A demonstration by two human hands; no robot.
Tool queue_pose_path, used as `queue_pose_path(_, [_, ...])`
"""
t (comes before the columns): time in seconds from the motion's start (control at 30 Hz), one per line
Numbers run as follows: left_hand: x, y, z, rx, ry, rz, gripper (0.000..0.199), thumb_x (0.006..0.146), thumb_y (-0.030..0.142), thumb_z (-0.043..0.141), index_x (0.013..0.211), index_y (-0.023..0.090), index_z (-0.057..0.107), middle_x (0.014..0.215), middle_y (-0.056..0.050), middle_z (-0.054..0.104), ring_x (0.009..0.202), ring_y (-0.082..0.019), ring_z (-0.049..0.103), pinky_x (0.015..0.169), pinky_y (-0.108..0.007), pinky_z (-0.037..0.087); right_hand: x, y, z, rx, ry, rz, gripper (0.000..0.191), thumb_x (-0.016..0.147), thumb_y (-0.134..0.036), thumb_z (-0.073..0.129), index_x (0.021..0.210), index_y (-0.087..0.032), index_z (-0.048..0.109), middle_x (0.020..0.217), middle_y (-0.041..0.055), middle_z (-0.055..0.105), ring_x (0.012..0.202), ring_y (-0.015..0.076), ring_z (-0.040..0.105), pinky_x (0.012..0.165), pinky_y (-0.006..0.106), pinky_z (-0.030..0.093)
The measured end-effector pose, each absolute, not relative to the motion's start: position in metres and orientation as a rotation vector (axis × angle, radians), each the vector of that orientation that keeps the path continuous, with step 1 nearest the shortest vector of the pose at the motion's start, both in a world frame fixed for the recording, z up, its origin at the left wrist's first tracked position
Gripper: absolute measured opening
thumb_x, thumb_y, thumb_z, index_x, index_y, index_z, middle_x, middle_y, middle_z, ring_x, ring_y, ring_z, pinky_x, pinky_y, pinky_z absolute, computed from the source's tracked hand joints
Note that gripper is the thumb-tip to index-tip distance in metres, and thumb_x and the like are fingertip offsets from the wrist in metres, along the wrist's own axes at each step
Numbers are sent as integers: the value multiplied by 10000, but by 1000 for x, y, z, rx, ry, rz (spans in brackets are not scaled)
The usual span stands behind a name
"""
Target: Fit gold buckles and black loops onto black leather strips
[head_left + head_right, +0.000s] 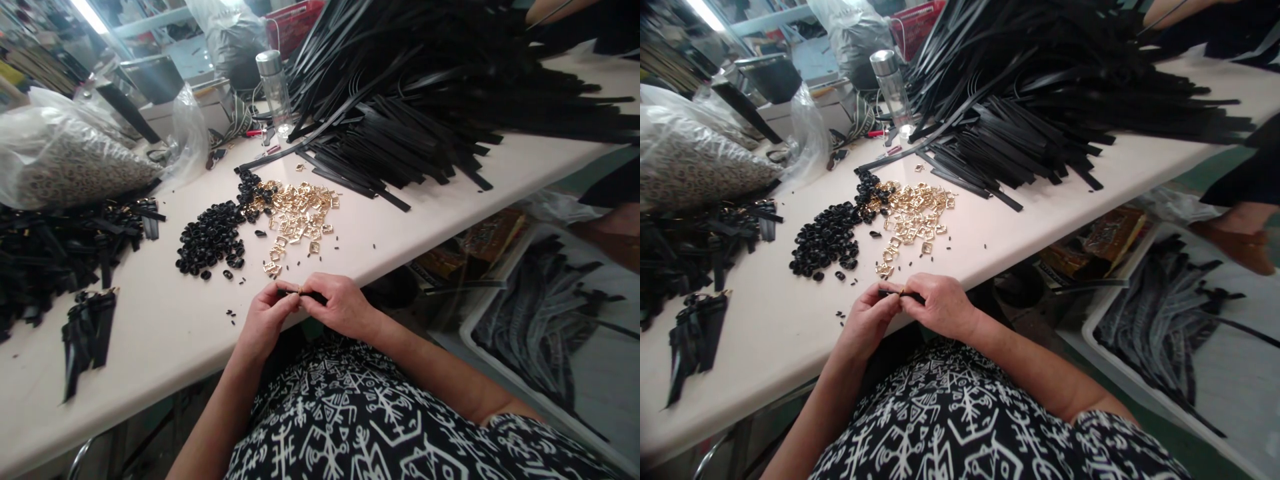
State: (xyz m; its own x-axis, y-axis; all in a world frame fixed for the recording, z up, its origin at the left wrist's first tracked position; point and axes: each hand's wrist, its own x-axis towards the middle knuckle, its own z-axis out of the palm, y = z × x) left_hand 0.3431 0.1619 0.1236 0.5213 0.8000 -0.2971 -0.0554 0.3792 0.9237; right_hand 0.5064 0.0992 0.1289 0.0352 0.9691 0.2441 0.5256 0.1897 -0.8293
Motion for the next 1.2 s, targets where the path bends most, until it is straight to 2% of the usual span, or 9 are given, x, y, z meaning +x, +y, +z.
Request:
queue_pose_path(0.23, [340,167,123,893,878,742,225,621,250,872,790,173,744,788,-7,689,717,-98,581,706,-202,476,515,99,132,-1387,-1635,742,94,890,-185,587,921,-180,675,848,14,690,772,140,614,719,251,441])
queue_pose_path(0.43, [344,161,120,791,917,754,262,575,209,891,775,167,726,743,16,664,628,-65,554,597,-164,459,518,94,131,-1448,-1612,811,98,887,-146,568,832,-168,646,769,8,661,726,141,592,695,253,427])
queue_pose_path(0.6, [359,152,120,691,913,732,339,513,231,920,775,158,716,797,-10,708,754,-116,644,702,-199,520,512,93,129,-1449,-1619,758,109,912,-155,533,832,-170,606,793,24,641,758,155,581,715,268,429])
queue_pose_path(0.8, [366,152,124,687,898,698,332,537,225,905,780,156,689,789,-2,711,741,-119,654,701,-211,531,513,94,132,-1455,-1604,765,123,910,-140,511,822,-171,593,790,28,631,757,161,576,708,274,430])
queue_pose_path(1.0, [369,153,122,596,887,761,339,507,197,898,759,161,675,765,4,714,687,-104,653,648,-181,535,516,92,137,-1387,-1449,952,116,875,-119,540,860,-175,640,724,-16,638,686,130,578,670,245,444])
queue_pose_path(1.2, [374,146,121,506,856,804,305,569,204,868,802,160,676,800,9,712,686,-78,642,652,-146,526,512,94,133,-1383,-1420,825,113,866,-125,535,841,-180,630,785,0,660,730,135,594,695,249,459])
